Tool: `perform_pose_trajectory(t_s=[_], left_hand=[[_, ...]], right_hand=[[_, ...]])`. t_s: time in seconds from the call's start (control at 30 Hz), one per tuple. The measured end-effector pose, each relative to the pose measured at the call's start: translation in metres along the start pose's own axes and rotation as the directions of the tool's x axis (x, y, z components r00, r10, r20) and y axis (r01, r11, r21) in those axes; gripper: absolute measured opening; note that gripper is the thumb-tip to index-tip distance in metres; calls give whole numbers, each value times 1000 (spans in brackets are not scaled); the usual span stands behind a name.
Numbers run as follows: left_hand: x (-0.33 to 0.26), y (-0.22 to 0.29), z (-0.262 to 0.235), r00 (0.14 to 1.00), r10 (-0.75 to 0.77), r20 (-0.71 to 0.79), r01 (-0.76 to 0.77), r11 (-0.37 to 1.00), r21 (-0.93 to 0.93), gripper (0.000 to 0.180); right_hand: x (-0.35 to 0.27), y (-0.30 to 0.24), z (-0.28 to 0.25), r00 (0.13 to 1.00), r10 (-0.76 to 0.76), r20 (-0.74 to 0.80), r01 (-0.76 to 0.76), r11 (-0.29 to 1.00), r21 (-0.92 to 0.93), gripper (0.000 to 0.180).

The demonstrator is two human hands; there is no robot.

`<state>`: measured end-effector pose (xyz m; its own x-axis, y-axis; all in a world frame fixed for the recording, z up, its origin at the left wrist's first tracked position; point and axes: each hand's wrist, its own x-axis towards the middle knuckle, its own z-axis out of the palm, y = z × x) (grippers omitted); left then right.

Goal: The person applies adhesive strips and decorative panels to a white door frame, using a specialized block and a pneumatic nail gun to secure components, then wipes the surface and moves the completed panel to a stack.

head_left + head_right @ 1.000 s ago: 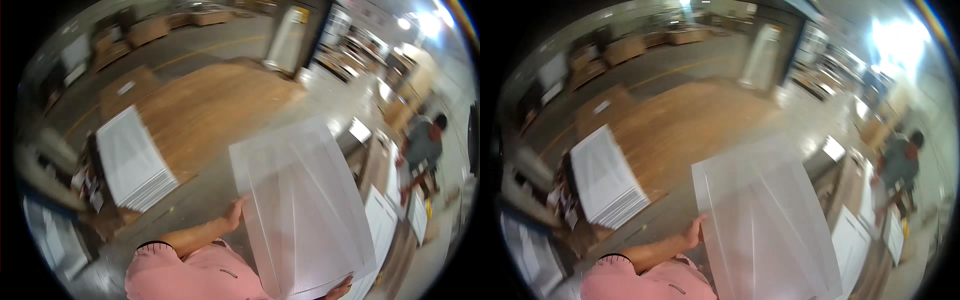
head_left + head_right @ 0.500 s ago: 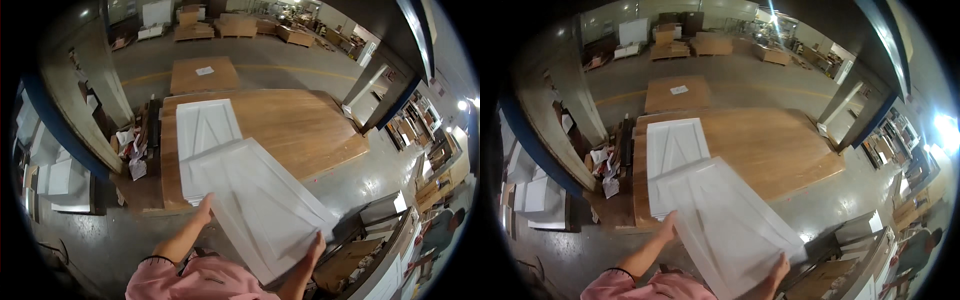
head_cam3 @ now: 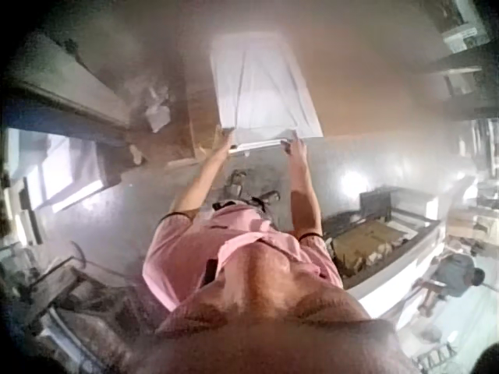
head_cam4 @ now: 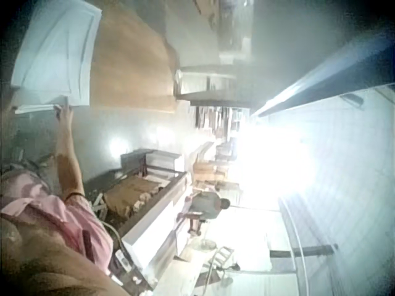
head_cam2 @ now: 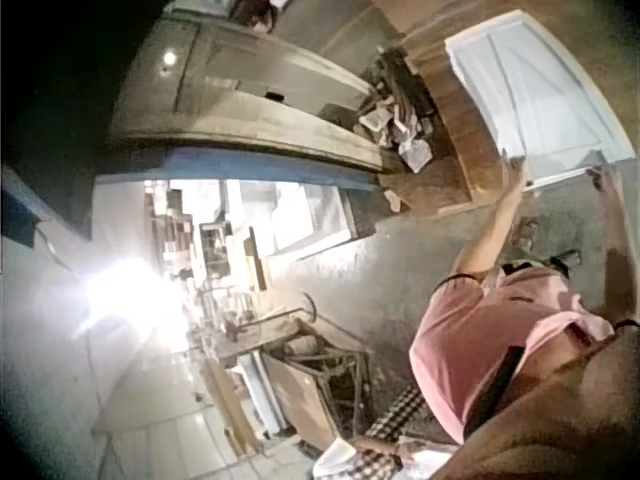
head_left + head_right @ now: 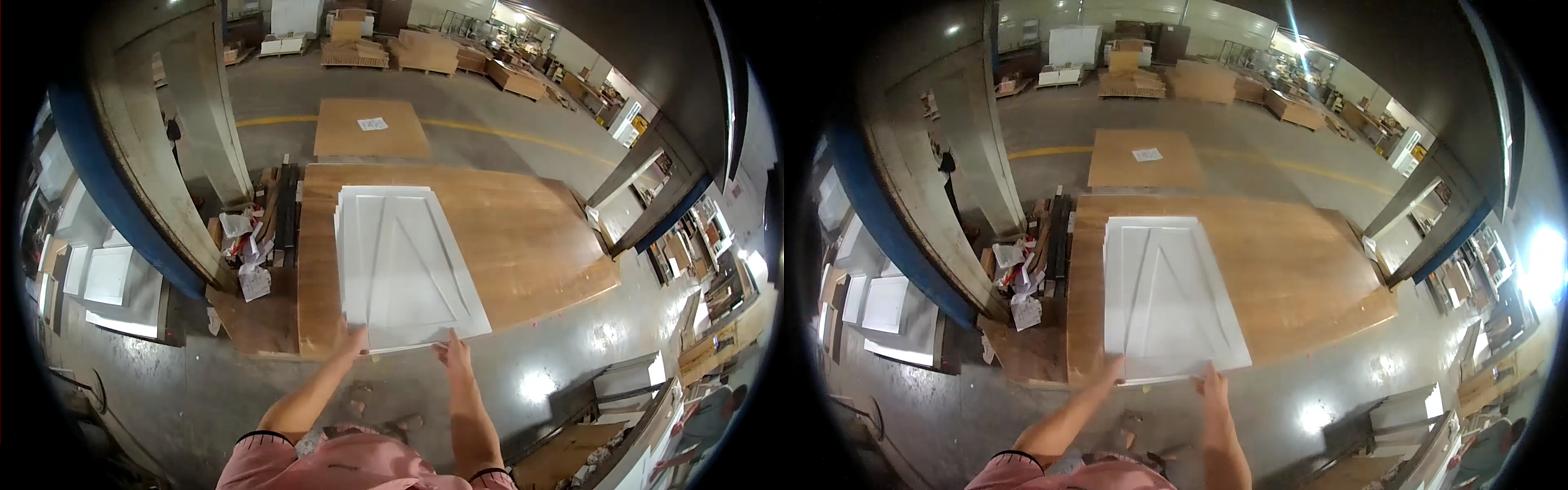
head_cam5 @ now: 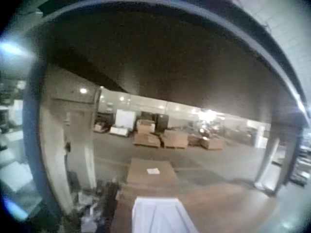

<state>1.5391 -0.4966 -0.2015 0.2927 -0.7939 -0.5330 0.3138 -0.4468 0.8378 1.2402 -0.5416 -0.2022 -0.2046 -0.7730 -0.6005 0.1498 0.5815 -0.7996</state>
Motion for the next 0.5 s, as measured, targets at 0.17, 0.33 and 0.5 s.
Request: perform_pose_trajectory(t_s=[0.17, 0.33, 0.5], left_hand=[[9, 40, -13, 978, 51, 202, -132, 904, 408, 80], [35, -118, -82, 887, 374, 272, -405, 348, 845, 97], [23, -140, -59, 904, 371, 215, -422, 686, 592, 99]], right_hand=[[11, -39, -9, 984, 133, 123, -84, 937, -339, 52], [18, 26, -56, 994, 103, 34, -78, 897, -434, 51], [-42, 231, -186, 988, 155, -28, -155, 920, -360, 46]])
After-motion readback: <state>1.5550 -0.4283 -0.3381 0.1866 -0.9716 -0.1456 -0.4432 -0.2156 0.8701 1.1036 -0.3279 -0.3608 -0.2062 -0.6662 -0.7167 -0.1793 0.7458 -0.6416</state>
